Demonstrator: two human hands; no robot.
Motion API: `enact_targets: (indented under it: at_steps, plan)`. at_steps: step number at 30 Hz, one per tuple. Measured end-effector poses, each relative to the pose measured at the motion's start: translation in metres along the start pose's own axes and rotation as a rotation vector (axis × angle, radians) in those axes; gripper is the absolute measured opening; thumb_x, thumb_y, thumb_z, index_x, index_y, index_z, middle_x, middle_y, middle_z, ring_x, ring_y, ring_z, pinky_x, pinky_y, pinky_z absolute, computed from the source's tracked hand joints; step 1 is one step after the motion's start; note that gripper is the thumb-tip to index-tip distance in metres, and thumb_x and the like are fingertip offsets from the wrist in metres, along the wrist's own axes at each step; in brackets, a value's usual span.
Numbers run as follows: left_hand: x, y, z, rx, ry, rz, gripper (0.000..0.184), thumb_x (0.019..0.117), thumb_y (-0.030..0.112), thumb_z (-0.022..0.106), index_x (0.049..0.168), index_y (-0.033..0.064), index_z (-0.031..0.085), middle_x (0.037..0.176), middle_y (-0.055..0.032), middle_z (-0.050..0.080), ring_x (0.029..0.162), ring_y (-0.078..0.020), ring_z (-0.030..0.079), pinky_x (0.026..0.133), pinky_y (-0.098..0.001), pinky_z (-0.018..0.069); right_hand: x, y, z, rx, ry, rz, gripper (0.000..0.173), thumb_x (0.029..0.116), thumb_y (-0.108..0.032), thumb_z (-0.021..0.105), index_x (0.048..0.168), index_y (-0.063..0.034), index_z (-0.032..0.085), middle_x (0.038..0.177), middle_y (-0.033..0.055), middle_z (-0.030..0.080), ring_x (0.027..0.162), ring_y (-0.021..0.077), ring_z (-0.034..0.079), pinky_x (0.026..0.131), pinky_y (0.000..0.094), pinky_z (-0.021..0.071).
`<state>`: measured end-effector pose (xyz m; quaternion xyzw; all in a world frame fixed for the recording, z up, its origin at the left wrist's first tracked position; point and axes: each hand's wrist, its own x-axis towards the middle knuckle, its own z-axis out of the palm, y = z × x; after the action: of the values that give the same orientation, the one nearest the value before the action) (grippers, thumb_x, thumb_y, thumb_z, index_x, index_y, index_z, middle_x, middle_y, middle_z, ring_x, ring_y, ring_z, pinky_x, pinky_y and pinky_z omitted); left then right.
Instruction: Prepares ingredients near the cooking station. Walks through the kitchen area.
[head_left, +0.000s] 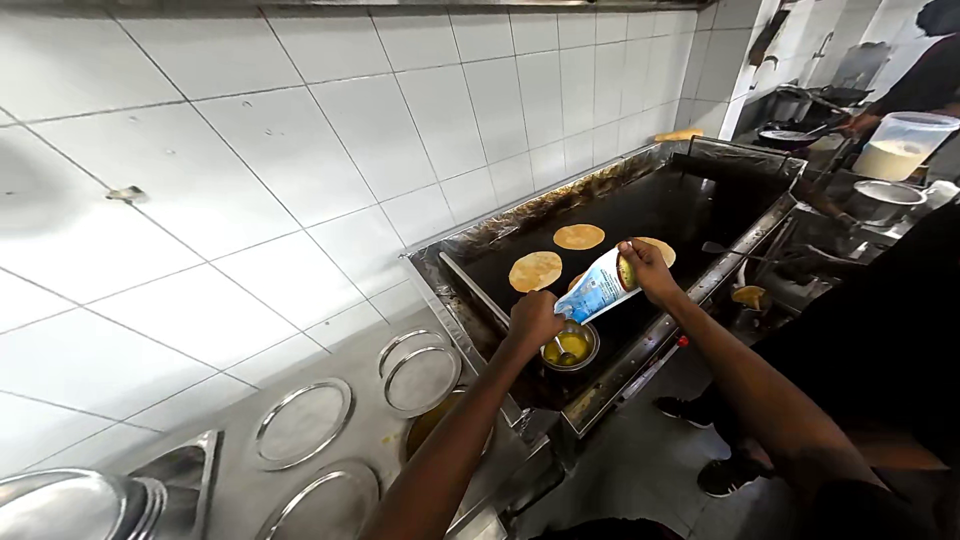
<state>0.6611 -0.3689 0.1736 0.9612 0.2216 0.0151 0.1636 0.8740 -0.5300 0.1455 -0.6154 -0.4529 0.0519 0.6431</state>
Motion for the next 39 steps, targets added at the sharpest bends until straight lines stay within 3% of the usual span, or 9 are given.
enact_targets:
  at_steps: [16,25,32,39]
  plan:
    - [-0.014,-0.003,0.005,-0.026,0.048,-0.081,0.029,0.0943,0.032,0.070,0.095,0.0033,0.072,0.093,-0.0182,0.071,0.092,-0.0368,0.070,0.078,-0.0591,0.0549,0.030,-0.012,0.018,-0.119,-0.130,-0.110,0.032,0.1097,-0.024,0.048,0.093,-0.0023,0.064,0.078,0.0068,0.061,0.071,0.0144,0.062,0.068,0.0336,0.0538]
    - [-0.017,-0.001,0.009,0.010,0.067,-0.106,0.027,0.0945,0.033,0.069,0.097,0.0063,0.074,0.094,-0.0160,0.073,0.094,-0.0352,0.070,0.080,-0.0574,0.0544,0.038,-0.006,0.025,-0.164,-0.117,-0.142,0.033,0.1091,-0.026,0.049,0.089,-0.0036,0.063,0.077,0.0062,0.059,0.070,0.0145,0.059,0.068,0.0342,0.0516]
    - [-0.016,-0.005,0.008,0.014,0.084,-0.098,0.027,0.0947,0.032,0.068,0.095,0.0056,0.074,0.092,-0.0168,0.073,0.093,-0.0361,0.070,0.082,-0.0586,0.0538,0.045,-0.005,0.029,-0.212,-0.118,-0.174,0.031,0.1087,-0.026,0.050,0.095,-0.0019,0.065,0.080,0.0071,0.060,0.072,0.0144,0.060,0.071,0.0351,0.0528]
    - [-0.018,-0.005,0.007,0.023,0.085,-0.104,0.027,0.0951,0.032,0.068,0.093,0.0055,0.072,0.090,-0.0162,0.072,0.092,-0.0349,0.070,0.083,-0.0570,0.0527,0.047,-0.006,0.032,-0.183,-0.139,-0.176,0.031,0.1087,-0.024,0.050,0.089,-0.0029,0.062,0.076,0.0058,0.057,0.070,0.0138,0.057,0.068,0.0339,0.0498]
